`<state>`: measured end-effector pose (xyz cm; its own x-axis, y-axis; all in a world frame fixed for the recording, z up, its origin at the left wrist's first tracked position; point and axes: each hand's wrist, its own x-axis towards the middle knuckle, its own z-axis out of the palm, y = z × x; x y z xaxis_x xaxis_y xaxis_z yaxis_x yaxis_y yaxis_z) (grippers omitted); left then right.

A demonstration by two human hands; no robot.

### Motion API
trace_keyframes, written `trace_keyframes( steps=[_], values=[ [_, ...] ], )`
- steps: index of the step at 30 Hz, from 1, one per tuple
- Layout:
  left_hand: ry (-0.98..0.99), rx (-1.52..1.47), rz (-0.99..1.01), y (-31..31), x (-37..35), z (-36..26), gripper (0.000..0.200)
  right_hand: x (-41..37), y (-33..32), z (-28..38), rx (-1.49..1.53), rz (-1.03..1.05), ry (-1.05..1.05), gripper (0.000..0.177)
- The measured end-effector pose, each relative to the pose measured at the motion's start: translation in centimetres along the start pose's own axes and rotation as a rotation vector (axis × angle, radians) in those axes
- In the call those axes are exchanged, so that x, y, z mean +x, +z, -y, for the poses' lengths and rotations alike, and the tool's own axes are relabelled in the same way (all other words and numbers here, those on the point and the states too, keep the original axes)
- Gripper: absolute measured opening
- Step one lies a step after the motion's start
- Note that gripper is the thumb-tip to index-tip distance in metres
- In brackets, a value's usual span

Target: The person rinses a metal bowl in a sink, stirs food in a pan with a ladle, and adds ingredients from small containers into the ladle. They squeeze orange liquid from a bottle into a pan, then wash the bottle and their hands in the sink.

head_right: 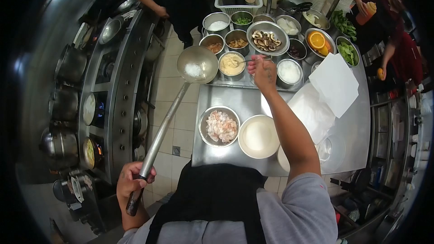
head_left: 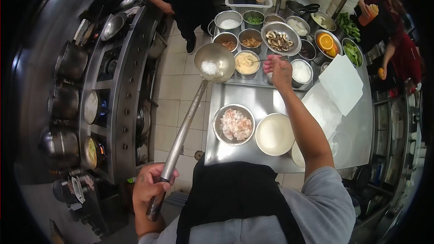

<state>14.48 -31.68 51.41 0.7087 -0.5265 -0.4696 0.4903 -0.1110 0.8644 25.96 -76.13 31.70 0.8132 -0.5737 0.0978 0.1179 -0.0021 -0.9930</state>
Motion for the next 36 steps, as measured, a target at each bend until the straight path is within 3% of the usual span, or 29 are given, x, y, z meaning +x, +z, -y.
trace_keyframes(
  steps=[3, 8, 19, 32, 36],
  values=[
    [-0.036, 0.025, -0.077, 0.2, 0.2, -0.1, 0.046, 0.2, -0.3, -0.1, 0.094, -0.026, 0.07, 0.034],
    [-0.007, 0.044, 0.024, -0.5, 0.6, 0.2, 0.037, 0.7, -0.6, -0.4, 0.149, -0.043, 0.133, 0.033],
    [-0.041, 0.048, 0.033, -0.3, 1.1, 0.0, 0.036, 0.5, -0.9, -1.1, 0.232, -0.087, 0.225, 0.03],
    [-0.057, 0.137, 0.065, -0.2, 2.1, -0.7, 0.032, 0.4, -3.2, 1.6, 0.303, -0.117, 0.246, 0.033],
    [-0.08, 0.146, 0.081, 0.6, 3.2, -0.8, 0.031, -0.3, -2.3, 5.0, 0.292, -0.1, 0.138, 0.036]
  ],
)
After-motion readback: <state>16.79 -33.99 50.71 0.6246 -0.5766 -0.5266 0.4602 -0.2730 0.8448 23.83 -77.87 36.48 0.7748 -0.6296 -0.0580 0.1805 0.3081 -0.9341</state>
